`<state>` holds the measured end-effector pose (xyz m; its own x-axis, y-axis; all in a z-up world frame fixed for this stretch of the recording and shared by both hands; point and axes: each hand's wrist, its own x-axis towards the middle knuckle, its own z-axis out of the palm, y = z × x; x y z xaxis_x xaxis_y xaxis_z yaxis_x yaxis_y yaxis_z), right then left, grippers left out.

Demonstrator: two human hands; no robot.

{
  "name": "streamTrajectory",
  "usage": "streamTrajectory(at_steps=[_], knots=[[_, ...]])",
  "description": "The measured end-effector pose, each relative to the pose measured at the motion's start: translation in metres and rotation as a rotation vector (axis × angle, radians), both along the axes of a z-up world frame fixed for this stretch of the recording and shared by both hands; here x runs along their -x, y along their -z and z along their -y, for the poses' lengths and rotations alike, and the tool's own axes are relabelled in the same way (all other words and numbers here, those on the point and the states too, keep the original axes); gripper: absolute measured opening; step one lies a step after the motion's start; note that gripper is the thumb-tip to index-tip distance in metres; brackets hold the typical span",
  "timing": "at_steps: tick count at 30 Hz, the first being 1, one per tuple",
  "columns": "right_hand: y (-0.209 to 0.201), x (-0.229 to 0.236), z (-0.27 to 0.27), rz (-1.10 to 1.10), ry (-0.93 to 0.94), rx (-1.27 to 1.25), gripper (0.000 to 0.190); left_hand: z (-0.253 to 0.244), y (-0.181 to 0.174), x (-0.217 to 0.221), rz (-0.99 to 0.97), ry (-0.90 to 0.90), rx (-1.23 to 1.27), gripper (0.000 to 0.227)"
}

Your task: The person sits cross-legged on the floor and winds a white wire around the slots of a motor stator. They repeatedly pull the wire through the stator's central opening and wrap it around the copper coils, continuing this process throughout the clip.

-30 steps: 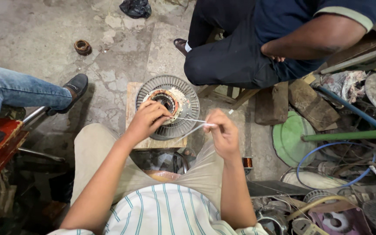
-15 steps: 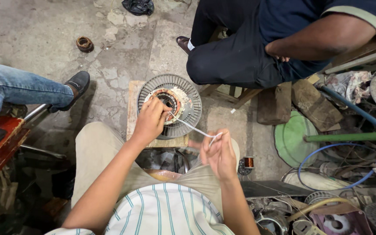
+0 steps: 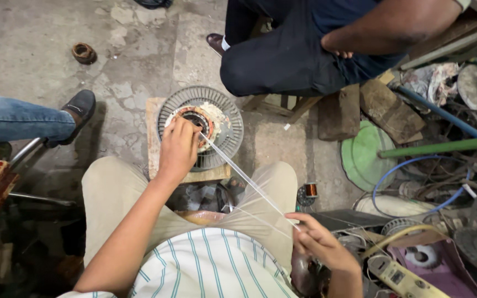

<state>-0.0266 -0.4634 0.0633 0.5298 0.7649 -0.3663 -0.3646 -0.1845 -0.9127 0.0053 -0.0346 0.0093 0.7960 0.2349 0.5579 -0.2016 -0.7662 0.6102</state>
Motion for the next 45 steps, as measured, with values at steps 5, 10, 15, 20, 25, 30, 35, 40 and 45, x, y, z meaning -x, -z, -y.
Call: streamTrajectory(at_steps=[5,10,15,20,25,30,35,40,45], knots=[[0.021,0.001,0.076,-0.001,0.185,0.315,0.049,0.0,0.0,0.001,-0.024,0.027,-0.026,0.016],[0.074,-0.02,0.131,0.165,0.294,0.481,0.034,0.0,-0.001,0.0,-0.033,0.023,-0.03,0.015],[0.127,-0.034,0.169,0.025,0.67,0.017,0.01,0.002,0.004,0.001,-0.054,0.018,-0.03,0.014],[0.163,-0.058,0.194,-0.192,1.009,-0.425,0.005,0.002,0.004,0.0,-0.116,-0.021,-0.131,0.014],[0.196,-0.081,0.214,-0.148,0.97,-0.227,0.013,-0.004,0.009,0.0,-0.079,0.086,-0.128,0.017],[0.177,-0.094,0.162,0.148,0.95,0.705,0.021,-0.006,0.011,0.008,-0.138,0.092,-0.121,0.018],[0.116,-0.067,0.059,1.365,0.771,0.675,0.004,-0.008,0.016,0.004,-0.169,0.086,-0.119,0.018],[0.074,-0.047,-0.019,1.424,0.121,0.665,0.012,-0.008,0.018,0.009,-0.148,0.083,-0.131,0.018],[0.074,-0.05,-0.05,1.399,0.0,0.832,0.006,-0.007,0.016,0.004,-0.146,0.079,-0.106,0.018]])
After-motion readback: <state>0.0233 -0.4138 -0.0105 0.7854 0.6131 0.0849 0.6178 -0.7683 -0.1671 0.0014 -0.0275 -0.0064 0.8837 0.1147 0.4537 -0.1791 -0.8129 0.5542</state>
